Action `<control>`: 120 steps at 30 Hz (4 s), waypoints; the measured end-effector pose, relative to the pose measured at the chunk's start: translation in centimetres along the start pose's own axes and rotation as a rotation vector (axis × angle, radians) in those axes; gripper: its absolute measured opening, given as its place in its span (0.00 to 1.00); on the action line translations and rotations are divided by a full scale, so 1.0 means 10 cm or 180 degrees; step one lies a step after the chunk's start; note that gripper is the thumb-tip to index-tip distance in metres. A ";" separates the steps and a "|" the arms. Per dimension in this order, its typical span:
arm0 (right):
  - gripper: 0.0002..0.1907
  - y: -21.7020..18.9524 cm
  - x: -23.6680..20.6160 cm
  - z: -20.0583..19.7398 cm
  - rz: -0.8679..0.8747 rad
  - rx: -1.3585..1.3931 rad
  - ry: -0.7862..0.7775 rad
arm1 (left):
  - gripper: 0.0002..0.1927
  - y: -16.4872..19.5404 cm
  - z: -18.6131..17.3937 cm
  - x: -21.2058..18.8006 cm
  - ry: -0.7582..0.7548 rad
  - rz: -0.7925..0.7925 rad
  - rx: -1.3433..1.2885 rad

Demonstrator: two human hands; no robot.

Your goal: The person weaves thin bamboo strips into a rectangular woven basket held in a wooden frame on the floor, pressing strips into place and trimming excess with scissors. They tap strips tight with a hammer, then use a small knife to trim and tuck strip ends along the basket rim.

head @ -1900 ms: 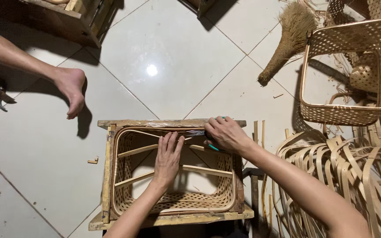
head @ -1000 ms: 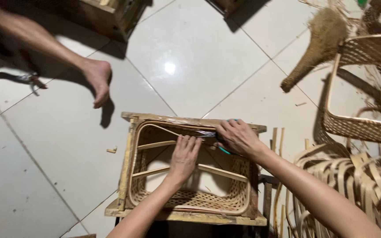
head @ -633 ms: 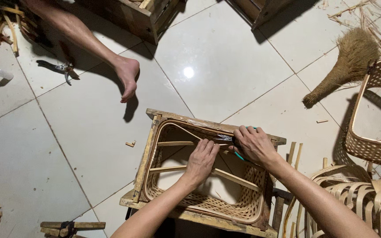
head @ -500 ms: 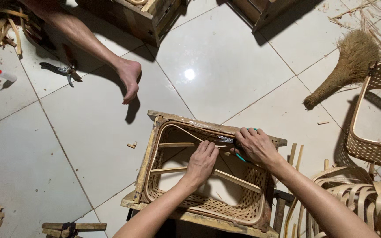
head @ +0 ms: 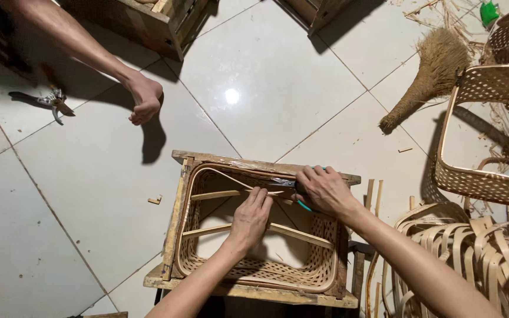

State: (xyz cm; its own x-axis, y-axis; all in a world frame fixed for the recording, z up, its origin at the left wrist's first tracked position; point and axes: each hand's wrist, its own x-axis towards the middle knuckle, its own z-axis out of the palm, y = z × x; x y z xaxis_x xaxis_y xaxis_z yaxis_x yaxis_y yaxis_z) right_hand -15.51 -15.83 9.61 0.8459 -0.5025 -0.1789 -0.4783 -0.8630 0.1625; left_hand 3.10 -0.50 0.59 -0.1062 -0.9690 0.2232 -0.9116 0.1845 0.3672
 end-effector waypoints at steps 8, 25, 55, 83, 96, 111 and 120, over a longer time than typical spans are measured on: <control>0.28 -0.07 0.02 -0.03 0.0070 -0.0025 0.0189 | 0.20 0.05 -0.05 0.04 -0.0063 0.0005 0.0003; 0.34 -0.06 0.06 0.06 0.0380 0.0319 -0.0196 | 0.16 0.07 0.06 0.07 0.0080 0.0087 -0.0036; 0.33 0.01 0.18 0.24 0.0075 0.0189 -0.0207 | 0.15 0.07 -0.06 0.09 -0.0021 0.0201 0.0020; 0.32 0.00 0.30 0.46 -0.0414 0.0145 0.0062 | 0.15 0.09 -0.02 0.06 -0.0115 0.0245 0.0134; 0.14 -0.05 0.39 0.88 -0.0493 -0.0683 0.0892 | 0.18 0.13 -0.06 0.08 -0.0219 0.0211 -0.0152; 0.10 -0.14 0.48 0.88 -0.0472 -0.0755 0.1241 | 0.21 0.21 -0.21 0.13 -0.0278 0.0265 -0.0179; 0.13 -0.17 0.55 0.81 -0.0347 -0.0924 0.0768 | 0.17 0.19 -0.22 0.12 -0.0213 0.0316 -0.0186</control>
State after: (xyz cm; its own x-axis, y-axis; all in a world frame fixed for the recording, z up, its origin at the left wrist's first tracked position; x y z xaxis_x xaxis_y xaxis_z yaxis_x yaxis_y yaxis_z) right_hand -11.96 -17.55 0.51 0.9358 -0.3521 0.0174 -0.3251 -0.8427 0.4291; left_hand 2.15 -1.00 3.54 -0.2228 -0.9539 0.2010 -0.8708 0.2874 0.3988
